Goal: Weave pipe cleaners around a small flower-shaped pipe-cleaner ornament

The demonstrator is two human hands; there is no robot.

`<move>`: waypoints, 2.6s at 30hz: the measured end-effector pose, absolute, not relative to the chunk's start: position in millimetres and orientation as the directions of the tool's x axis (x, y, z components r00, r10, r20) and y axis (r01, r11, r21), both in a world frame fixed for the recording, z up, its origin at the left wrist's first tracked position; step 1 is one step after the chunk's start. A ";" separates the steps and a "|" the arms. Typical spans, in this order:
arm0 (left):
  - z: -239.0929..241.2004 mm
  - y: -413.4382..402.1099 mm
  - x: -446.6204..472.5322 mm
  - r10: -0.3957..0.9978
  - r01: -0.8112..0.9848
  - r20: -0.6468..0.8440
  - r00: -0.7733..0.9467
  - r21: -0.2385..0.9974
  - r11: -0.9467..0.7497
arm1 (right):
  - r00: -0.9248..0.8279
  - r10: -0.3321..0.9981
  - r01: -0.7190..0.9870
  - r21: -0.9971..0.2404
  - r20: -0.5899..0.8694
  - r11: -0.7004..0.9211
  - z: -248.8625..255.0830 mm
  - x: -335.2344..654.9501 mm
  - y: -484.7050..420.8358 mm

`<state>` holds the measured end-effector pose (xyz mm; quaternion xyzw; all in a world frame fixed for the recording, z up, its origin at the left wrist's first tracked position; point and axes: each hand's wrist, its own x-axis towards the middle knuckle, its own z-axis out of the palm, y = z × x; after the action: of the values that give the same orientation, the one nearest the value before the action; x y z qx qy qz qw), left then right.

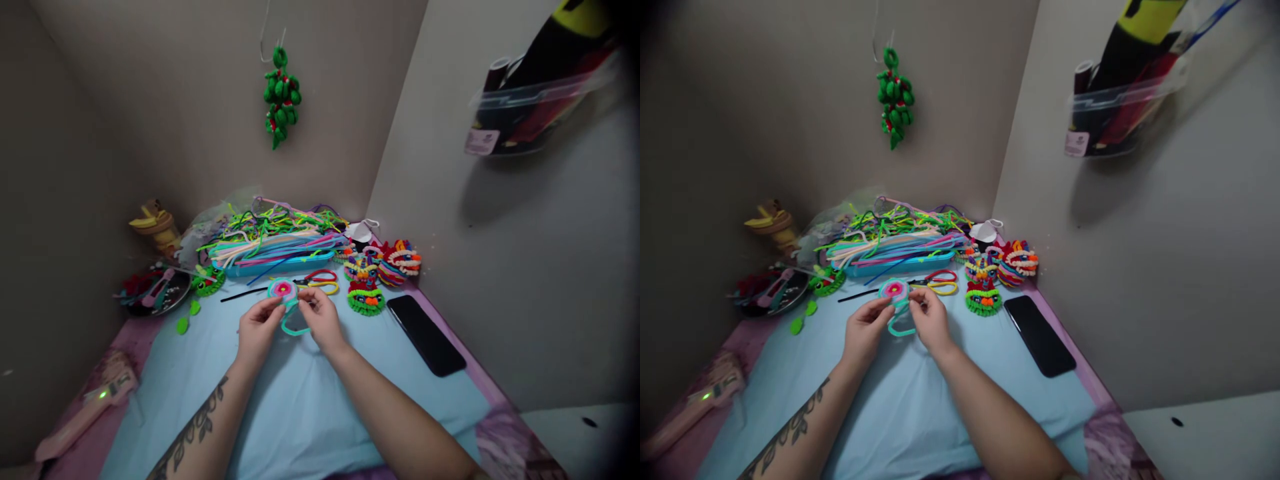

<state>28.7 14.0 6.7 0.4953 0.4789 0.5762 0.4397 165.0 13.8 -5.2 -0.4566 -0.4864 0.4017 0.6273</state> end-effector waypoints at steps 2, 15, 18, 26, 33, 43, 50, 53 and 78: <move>6.6 14.1 29.5 0.982 -0.030 0.142 -0.125 0.989 -0.147 | 0.226 0.945 -0.040 -0.967 0.236 0.251 -3.8 165.9 13.5; 9.4 13.1 29.8 0.984 -0.025 0.130 -0.125 0.991 -0.134 | 0.206 0.951 -0.052 -0.968 0.231 0.247 -7.3 164.2 13.9; 7.6 14.1 29.1 0.983 -0.028 0.140 -0.120 0.989 -0.144 | 0.212 0.954 -0.108 -0.965 0.211 0.237 -5.5 163.7 14.0; 9.0 15.0 29.7 0.982 -0.061 0.115 -0.150 0.990 -0.125 | 0.238 0.946 -0.091 -0.964 0.221 0.249 -1.4 164.1 11.3; 11.7 15.8 29.3 0.974 -0.130 0.082 -0.210 0.985 -0.111 | 0.168 0.923 0.135 -0.936 0.346 0.326 9.9 163.3 2.5; 9.7 12.7 29.0 0.977 0.048 0.165 -0.133 0.986 -0.160 | 0.168 0.940 -0.002 -0.953 0.298 0.303 5.7 166.4 8.3; 9.2 7.9 30.7 0.960 0.157 0.259 -0.105 0.958 -0.241 | 0.169 0.977 -0.187 -0.969 0.131 0.162 -5.4 163.1 13.3; 6.8 5.6 30.2 0.947 0.199 0.309 -0.089 0.937 -0.288 | 0.216 0.968 -0.243 -0.954 0.125 0.178 -9.1 162.8 15.8; 3.8 8.4 27.2 0.924 0.314 0.381 -0.027 0.881 -0.354 | -0.006 0.991 -0.531 -0.839 -0.135 -0.117 1.0 169.6 17.5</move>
<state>27.2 8.4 3.8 0.6339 0.4883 0.5244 0.2911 169.6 17.5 1.0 -0.3821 -0.3005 0.6424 0.5924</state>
